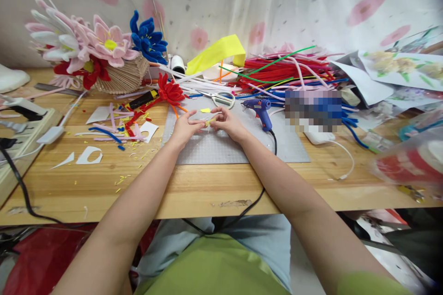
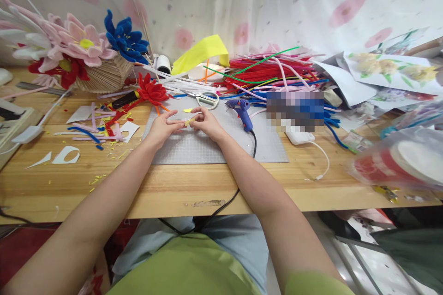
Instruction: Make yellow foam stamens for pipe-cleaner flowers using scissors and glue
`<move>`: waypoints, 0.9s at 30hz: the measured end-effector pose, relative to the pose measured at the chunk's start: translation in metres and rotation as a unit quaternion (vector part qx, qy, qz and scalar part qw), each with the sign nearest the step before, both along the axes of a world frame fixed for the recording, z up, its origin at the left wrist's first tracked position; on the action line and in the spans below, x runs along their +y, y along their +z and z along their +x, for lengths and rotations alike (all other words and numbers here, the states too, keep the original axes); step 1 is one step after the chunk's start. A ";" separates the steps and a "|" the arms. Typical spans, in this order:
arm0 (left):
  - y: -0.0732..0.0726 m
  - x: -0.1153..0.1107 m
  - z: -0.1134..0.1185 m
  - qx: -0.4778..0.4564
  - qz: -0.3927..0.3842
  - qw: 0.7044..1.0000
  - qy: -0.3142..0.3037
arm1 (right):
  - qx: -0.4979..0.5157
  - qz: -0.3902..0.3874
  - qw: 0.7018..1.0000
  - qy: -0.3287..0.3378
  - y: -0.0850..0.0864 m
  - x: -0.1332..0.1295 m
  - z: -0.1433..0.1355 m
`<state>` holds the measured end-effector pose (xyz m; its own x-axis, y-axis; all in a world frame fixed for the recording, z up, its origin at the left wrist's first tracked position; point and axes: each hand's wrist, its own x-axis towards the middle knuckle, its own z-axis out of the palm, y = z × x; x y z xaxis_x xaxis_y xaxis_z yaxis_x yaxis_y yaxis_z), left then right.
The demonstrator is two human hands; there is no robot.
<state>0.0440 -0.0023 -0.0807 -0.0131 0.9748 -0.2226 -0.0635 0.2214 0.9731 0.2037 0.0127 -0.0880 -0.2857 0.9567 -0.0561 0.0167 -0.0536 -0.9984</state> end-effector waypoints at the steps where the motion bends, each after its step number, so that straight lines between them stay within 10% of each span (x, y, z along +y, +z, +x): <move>1: 0.000 0.000 0.000 0.000 -0.001 1.000 0.000 | 0.000 0.000 1.000 0.000 0.000 0.000 0.000; 27: 0.000 -0.002 0.005 0.032 0.014 0.999 0.020 | 0.045 0.022 0.998 0.040 -0.006 0.002 -0.002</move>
